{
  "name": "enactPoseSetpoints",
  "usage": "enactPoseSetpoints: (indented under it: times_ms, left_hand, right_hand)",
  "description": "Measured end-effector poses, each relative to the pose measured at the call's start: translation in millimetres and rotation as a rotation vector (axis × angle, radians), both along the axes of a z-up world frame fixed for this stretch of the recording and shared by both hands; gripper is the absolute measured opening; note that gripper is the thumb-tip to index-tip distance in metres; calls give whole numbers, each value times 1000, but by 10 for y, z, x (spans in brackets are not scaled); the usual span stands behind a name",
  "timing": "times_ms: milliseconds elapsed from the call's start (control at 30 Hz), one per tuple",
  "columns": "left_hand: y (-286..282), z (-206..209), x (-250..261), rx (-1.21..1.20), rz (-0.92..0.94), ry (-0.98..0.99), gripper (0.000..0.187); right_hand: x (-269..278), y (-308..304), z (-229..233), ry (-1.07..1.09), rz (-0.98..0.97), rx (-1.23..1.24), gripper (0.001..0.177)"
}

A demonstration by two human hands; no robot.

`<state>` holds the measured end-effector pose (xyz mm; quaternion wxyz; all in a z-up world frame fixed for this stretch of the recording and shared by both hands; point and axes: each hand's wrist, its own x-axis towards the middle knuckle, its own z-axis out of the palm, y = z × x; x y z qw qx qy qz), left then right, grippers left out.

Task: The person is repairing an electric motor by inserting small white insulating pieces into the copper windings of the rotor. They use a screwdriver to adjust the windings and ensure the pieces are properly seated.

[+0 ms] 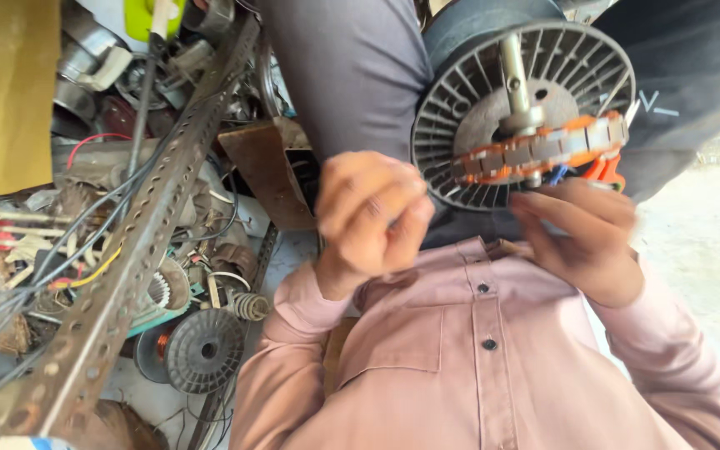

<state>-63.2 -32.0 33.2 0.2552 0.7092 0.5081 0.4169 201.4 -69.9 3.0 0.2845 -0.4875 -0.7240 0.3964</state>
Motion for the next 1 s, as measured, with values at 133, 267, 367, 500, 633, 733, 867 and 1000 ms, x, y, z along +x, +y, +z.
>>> enactPoseSetpoints:
  times_ms: [133,267,367,500,633,733,867,1000]
  left_hand:
    - [-160,182,-124,-18,52,320,11]
    - [-262,319,-47,4,57,333,13]
    - [-359,333,-46,34,46,329,11]
    - [-444,296,-54,24,34,252,11]
    - [-480,233,70,-42,-13,80,11]
    - [-513,150,224,-111,-28,37,10]
    - [-529,5,392,-358,-81,-22,11]
    - [-541,-134,545,-365,-145,-188,15]
  right_hand:
    - [-343,-39,-13,-141,112,30,21]
    - [-583,36,-5,-231,134,115,21]
    - [-593,9,-6,-281,172,128,22]
    - [-529,-64,-52,-119,39,109,19]
    - [-417,-179,-139,16,-166,52,12]
    - [-323,-261,-270,209,-303,-139,7]
    - [-187,-374,-462,759,-468,-699,5]
    - [-144,-414,-607,1126,-434,-841,4]
